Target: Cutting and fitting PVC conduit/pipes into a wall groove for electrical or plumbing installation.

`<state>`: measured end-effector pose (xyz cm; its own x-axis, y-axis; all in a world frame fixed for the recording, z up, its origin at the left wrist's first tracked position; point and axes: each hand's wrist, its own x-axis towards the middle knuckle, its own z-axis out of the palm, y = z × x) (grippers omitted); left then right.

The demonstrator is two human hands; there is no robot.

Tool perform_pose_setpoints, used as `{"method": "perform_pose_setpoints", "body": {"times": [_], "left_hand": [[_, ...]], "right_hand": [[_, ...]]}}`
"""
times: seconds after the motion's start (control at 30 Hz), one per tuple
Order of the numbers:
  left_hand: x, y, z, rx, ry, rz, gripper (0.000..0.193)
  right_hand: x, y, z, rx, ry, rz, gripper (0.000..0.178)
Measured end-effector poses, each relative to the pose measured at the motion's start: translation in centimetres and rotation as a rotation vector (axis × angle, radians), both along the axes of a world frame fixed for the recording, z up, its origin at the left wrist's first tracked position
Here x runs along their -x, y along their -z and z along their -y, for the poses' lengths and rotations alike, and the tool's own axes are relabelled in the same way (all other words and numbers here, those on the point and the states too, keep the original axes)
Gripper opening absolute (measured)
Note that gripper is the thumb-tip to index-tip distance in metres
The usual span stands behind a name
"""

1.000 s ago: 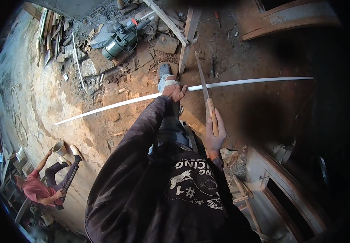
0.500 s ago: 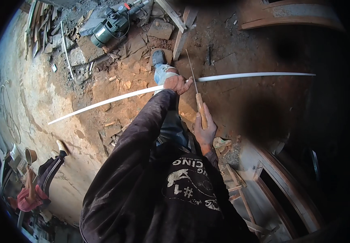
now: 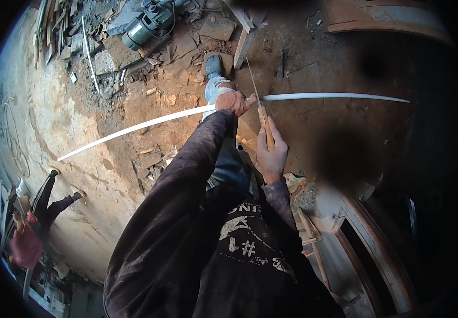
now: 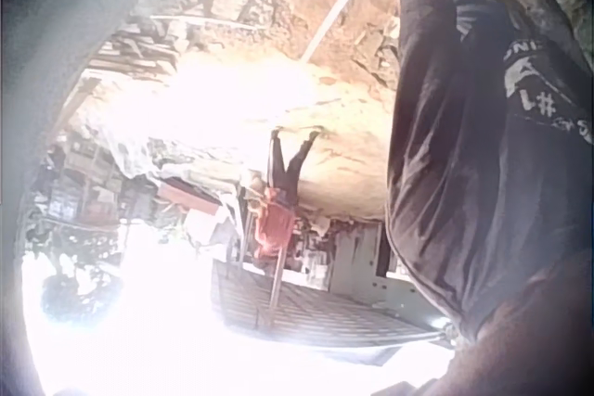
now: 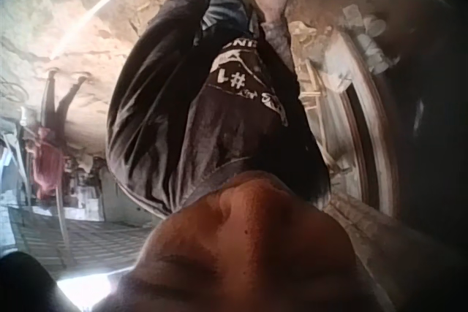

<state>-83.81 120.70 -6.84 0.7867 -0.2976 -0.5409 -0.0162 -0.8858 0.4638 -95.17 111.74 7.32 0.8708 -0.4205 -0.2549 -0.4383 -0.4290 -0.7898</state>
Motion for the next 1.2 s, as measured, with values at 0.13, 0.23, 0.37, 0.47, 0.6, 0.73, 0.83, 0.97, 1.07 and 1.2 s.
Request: {"method": "perform_pose_setpoints", "body": {"times": [0.13,0.23,0.37,0.47,0.6,0.73,0.83,0.97,1.07,1.2], "left_hand": [[0.2,0.8,0.0,0.003,0.016,-0.037,0.072],[0.1,0.5,1.5,0.009,-0.003,-0.018,0.068],[0.0,2.1,-0.5,0.011,-0.089,-0.004,0.062],[0.3,1.9,0.1,0.004,-0.043,-0.026,0.057],[-0.3,2.0,0.4,0.048,-0.068,-0.030,0.057],[-0.4,2.2,-0.4,0.042,-0.082,-0.045,0.058],[-0.7,1.9,0.8,0.048,-0.072,0.056,0.054],[-1.8,2.7,0.0,0.020,-0.145,0.020,0.052],[-2.0,2.7,0.0,0.041,-0.111,0.039,0.050],[-2.2,3.2,0.5,0.006,-0.062,0.009,0.049]], "right_hand": [[4.4,-2.5,-0.2,0.011,-0.014,0.096,0.040],[-1.2,-0.4,0.9,-0.004,0.059,0.000,0.038],[4.2,-3.5,-0.5,-0.063,0.007,-0.024,0.036],[3.9,-2.5,0.4,0.029,-0.053,0.023,0.036],[-1.8,0.3,0.2,-0.097,0.110,-0.054,0.038],[5.9,-5.3,0.2,-0.024,-0.005,0.141,0.037],[0.4,-0.2,1.0,0.050,0.057,0.151,0.039],[0.8,-1.4,0.5,-0.059,0.010,0.009,0.041],[4.6,-4.6,0.7,0.003,-0.041,0.056,0.042],[-1.0,-1.1,0.4,-0.057,0.064,0.036,0.036]]}}
